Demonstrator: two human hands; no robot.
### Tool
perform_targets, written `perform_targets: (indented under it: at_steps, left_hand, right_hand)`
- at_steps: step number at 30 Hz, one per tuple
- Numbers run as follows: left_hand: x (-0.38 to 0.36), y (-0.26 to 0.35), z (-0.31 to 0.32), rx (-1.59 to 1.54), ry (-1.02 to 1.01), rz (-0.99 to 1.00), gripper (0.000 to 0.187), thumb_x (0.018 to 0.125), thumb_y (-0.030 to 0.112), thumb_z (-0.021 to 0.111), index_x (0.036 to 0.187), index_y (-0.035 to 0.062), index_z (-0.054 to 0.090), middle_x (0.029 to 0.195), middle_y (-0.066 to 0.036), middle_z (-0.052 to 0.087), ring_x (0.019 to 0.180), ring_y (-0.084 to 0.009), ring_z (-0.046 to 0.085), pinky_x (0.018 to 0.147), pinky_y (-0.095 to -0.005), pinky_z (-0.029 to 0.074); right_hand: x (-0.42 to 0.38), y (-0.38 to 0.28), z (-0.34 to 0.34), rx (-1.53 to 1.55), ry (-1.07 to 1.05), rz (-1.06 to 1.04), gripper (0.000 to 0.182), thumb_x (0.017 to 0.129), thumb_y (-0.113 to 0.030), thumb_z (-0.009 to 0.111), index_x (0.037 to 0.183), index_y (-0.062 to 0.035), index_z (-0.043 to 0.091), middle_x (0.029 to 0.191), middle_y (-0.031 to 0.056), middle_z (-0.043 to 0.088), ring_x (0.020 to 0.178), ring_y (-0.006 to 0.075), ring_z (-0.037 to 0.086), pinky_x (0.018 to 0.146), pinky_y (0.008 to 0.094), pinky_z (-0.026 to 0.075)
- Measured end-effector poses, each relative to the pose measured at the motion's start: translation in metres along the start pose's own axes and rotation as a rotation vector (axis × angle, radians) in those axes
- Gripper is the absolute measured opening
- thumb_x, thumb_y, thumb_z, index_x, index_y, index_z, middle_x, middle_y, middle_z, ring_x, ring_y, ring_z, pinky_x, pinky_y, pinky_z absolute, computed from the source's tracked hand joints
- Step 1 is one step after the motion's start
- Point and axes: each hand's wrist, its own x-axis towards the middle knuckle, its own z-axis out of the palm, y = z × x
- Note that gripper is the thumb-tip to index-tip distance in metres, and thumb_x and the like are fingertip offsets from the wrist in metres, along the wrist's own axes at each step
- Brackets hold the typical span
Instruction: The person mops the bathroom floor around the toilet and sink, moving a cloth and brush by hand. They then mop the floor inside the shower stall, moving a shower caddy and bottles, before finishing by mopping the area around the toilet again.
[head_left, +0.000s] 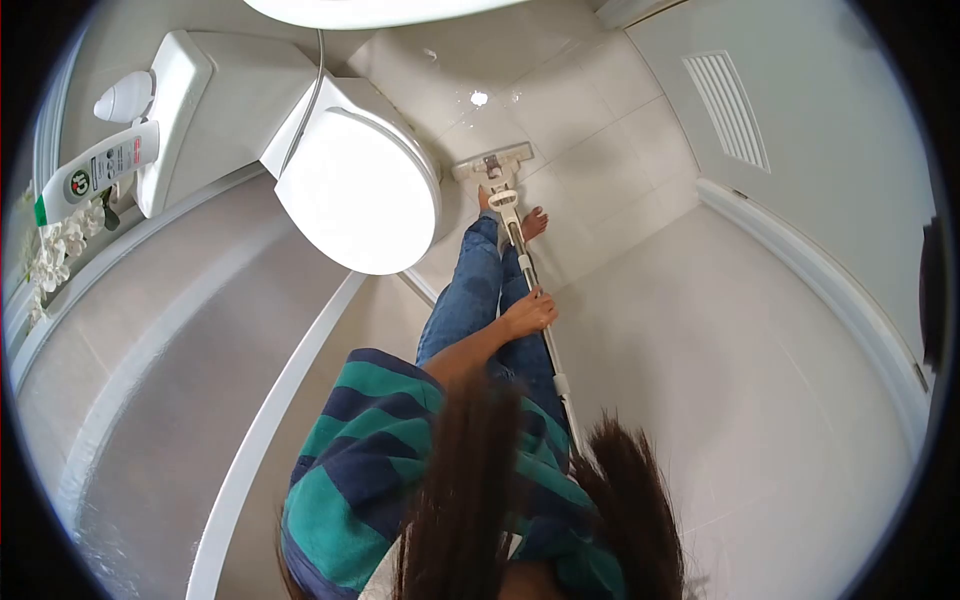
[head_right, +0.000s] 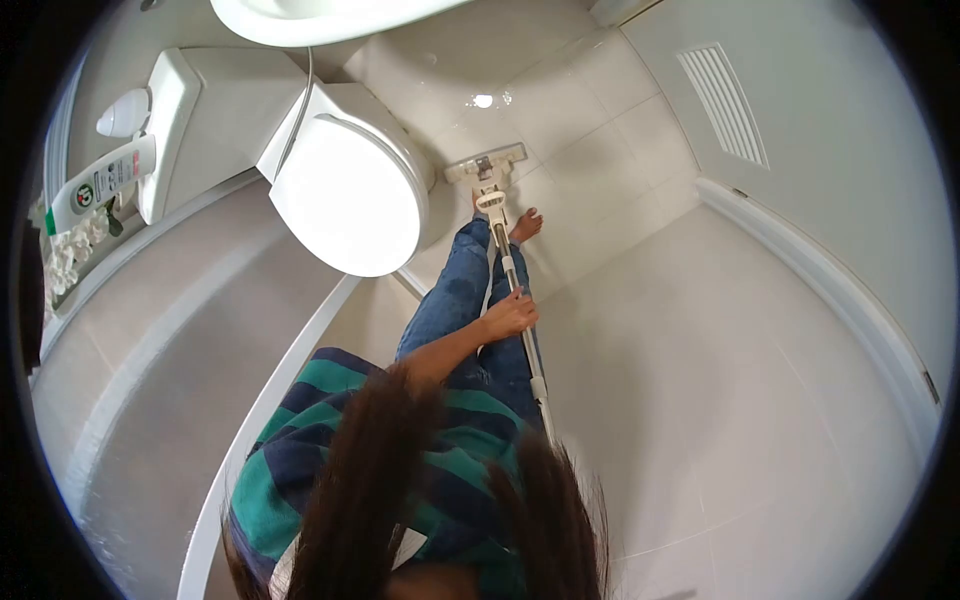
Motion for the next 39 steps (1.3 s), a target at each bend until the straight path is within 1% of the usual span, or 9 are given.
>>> perform_targets:
  at_steps: [9,12,16,21,27,29,30,33,39]
  left_hand:
    - [0.015,-0.114,-0.047,0.17,0.166,-0.23,0.008,0.073,0.011,0.05,0.081,0.0101,0.053,0.082,-0.004,0.051,0.09,-0.0204,0.05,0.093,-0.0479,0.032]
    - [0.028,-0.177,-0.076,0.432,0.169,-0.434,0.009,0.071,0.008,0.05,0.08,0.0085,0.051,0.084,-0.008,0.049,0.09,-0.0254,0.048,0.087,-0.0447,0.035]
    - [0.047,-0.261,-0.135,0.099,0.447,-0.384,0.016,0.068,0.002,0.053,0.083,0.0042,0.05,0.09,-0.013,0.049,0.091,-0.0311,0.048,0.08,-0.0403,0.037]
    - [0.072,-0.287,-0.168,0.153,0.22,-0.444,0.022,0.066,0.001,0.054,0.088,0.004,0.052,0.098,-0.012,0.052,0.096,-0.0295,0.048,0.09,-0.0388,0.035]
    - [0.055,-0.22,-0.109,0.446,0.025,-0.463,0.025,0.071,0.009,0.052,0.096,0.0074,0.055,0.098,-0.008,0.055,0.098,-0.0242,0.049,0.093,-0.044,0.034]
    - [0.064,-0.162,-0.128,0.289,-0.076,-0.528,0.022,0.073,0.014,0.051,0.094,0.0084,0.057,0.092,-0.007,0.054,0.099,-0.023,0.049,0.093,-0.0443,0.034]
    - [0.061,-0.146,-0.1,0.286,0.046,-0.454,0.018,0.073,0.014,0.051,0.089,0.0094,0.058,0.09,-0.006,0.054,0.097,-0.022,0.049,0.092,-0.0436,0.034]
    - [0.067,-0.096,-0.058,0.341,0.097,-0.328,0.011,0.073,0.014,0.051,0.078,0.0111,0.06,0.084,-0.004,0.053,0.093,-0.0196,0.05,0.092,-0.0428,0.035]
    - [0.075,-0.084,-0.038,0.081,-0.046,-0.342,0.014,0.074,0.014,0.049,0.079,0.0074,0.061,0.086,-0.007,0.054,0.1,-0.0203,0.048,0.094,-0.0439,0.033]
  right_hand:
    - [0.097,-0.037,0.059,-0.171,0.053,-0.327,0.063,0.074,-0.031,0.064,0.129,-0.0171,0.035,0.098,0.0109,0.037,0.088,0.0307,0.035,0.07,0.0511,0.025]
    - [0.129,-0.117,0.021,-0.382,0.459,-0.771,0.056,0.079,-0.019,0.059,0.129,-0.0259,0.035,0.058,0.0105,0.05,0.047,0.0274,0.051,0.044,0.0385,0.042]
    - [0.117,-0.245,-0.048,-0.497,0.606,-0.877,0.058,0.079,-0.018,0.059,0.13,-0.0269,0.033,0.058,0.0114,0.049,0.047,0.0293,0.051,0.045,0.0407,0.041]
    - [0.112,-0.272,-0.083,-0.3,0.487,-0.948,0.055,0.079,-0.015,0.058,0.129,-0.0234,0.036,0.058,0.0135,0.052,0.051,0.0299,0.053,0.047,0.0402,0.041]
    - [0.134,-0.176,-0.034,-0.128,0.375,-1.014,0.057,0.077,-0.008,0.059,0.129,-0.018,0.038,0.056,0.009,0.048,0.046,0.0199,0.047,0.049,0.0294,0.041]
    - [0.118,-0.127,-0.033,0.044,0.199,-0.889,0.057,0.077,-0.005,0.058,0.129,-0.0171,0.039,0.056,0.0053,0.04,0.048,0.0131,0.039,0.048,0.0247,0.037]
    - [0.1,-0.111,-0.037,0.11,0.122,-0.799,0.057,0.077,-0.004,0.057,0.129,-0.0167,0.039,0.056,0.0038,0.037,0.049,0.0104,0.036,0.048,0.0228,0.035]
    - [0.038,-0.091,-0.058,0.106,0.044,-0.558,0.055,0.077,-0.003,0.057,0.128,-0.0163,0.04,0.056,0.0043,0.038,0.049,0.0109,0.036,0.049,0.0234,0.035]
    - [0.049,-0.078,-0.031,-0.131,0.338,-0.748,0.056,0.077,-0.007,0.059,0.129,-0.0184,0.039,0.057,0.0109,0.049,0.046,0.0214,0.046,0.047,0.0328,0.04]
